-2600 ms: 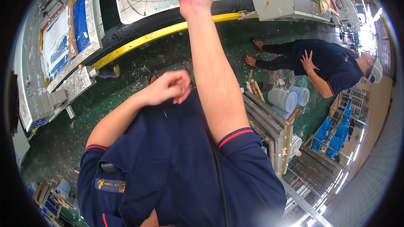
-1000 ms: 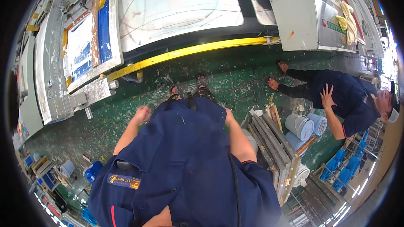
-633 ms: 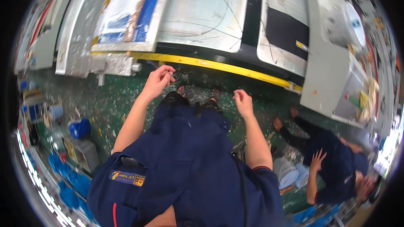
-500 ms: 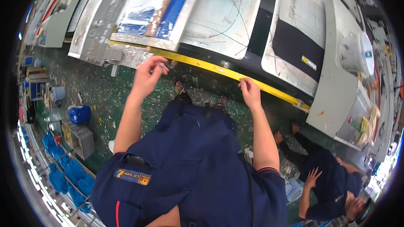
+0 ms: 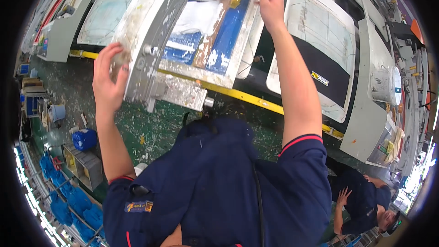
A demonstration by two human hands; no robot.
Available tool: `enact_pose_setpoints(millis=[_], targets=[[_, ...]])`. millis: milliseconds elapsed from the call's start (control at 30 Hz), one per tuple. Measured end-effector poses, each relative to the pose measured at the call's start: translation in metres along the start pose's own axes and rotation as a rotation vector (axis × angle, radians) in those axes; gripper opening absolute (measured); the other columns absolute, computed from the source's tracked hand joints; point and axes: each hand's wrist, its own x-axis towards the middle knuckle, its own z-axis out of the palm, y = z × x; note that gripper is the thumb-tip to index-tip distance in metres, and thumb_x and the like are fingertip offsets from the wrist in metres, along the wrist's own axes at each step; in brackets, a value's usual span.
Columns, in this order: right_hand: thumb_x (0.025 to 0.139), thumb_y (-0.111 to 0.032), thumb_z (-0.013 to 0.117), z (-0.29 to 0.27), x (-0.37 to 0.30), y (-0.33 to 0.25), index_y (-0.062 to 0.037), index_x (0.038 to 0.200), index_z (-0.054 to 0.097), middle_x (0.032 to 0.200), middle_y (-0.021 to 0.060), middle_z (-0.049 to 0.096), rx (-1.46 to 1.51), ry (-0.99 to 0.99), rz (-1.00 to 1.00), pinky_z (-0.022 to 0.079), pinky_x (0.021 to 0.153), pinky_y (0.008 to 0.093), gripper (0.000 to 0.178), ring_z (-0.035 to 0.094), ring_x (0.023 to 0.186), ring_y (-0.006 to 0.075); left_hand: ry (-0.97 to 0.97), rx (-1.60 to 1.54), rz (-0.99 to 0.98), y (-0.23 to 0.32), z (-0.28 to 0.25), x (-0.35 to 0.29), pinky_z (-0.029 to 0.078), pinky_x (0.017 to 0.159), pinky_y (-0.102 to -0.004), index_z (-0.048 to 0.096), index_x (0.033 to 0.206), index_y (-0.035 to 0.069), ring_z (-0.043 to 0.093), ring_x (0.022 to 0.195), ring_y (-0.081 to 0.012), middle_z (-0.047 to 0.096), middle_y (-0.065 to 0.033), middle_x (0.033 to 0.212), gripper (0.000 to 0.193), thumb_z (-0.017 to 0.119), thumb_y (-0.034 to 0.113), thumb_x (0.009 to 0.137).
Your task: The recorder is mixing white printing ink in a bucket using a spatula and then applying it to a screen printing machine.
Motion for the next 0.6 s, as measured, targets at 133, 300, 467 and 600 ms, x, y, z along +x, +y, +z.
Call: enact_pose_setpoints(millis=[133, 300, 467, 600], targets=[[0.098, -0.024, 0.056, 0.012, 0.125, 0.01, -0.001, 0.106, 0.058, 0.095, 0.0033, 0.062, -0.127, 0.236, -0.39, 0.045, 0.062, 0.028, 0.024, 0.055, 0.075, 0.0091, -0.015, -0.005, 0.012, 0.0, 0.002, 0.013, 0.042, 0.102, -0.0425, 0.064, 0.108, 0.008, 0.054, 0.12, -0.0328, 0.061, -0.0093, 0.126, 0.031, 0.064, 0.015, 0.078], [0.099, -0.022, 0.059, 0.06, 0.186, 0.018, -0.0082, 0.094, 0.058, 0.066, -0.0042, 0.052, 0.153, 0.113, -0.206, 0.037, 0.046, 0.0236, 0.014, 0.045, 0.051, 0.0056, -0.006, -0.019, -0.039, -0.006, 0.002, 0.01, 0.044, 0.101, -0.0445, 0.066, 0.096, 0.005, 0.055, 0.121, -0.037, 0.064, -0.0114, 0.121, 0.028, 0.059, 0.02, 0.074], [0.097, -0.018, 0.063, 0.064, 0.199, 0.03, -0.0085, 0.088, 0.057, 0.062, -0.0053, 0.049, 0.238, 0.121, -0.21, 0.037, 0.046, 0.0239, 0.014, 0.044, 0.051, 0.0057, -0.025, -0.008, -0.026, -0.008, 0.006, 0.018, 0.043, 0.101, -0.0439, 0.066, 0.096, 0.004, 0.055, 0.121, -0.0364, 0.064, -0.012, 0.122, 0.029, 0.059, 0.021, 0.075], [0.095, -0.03, 0.065, 0.078, 0.174, 0.002, -0.0075, 0.083, 0.061, 0.066, -0.0023, 0.058, -0.011, 0.171, -0.13, 0.042, 0.051, 0.0294, 0.026, 0.052, 0.055, 0.0094, 0.036, -0.075, -0.027, -0.014, 0.007, 0.004, 0.041, 0.104, -0.0426, 0.066, 0.1, 0.004, 0.054, 0.122, -0.0345, 0.064, -0.0121, 0.123, 0.028, 0.058, 0.023, 0.081]])
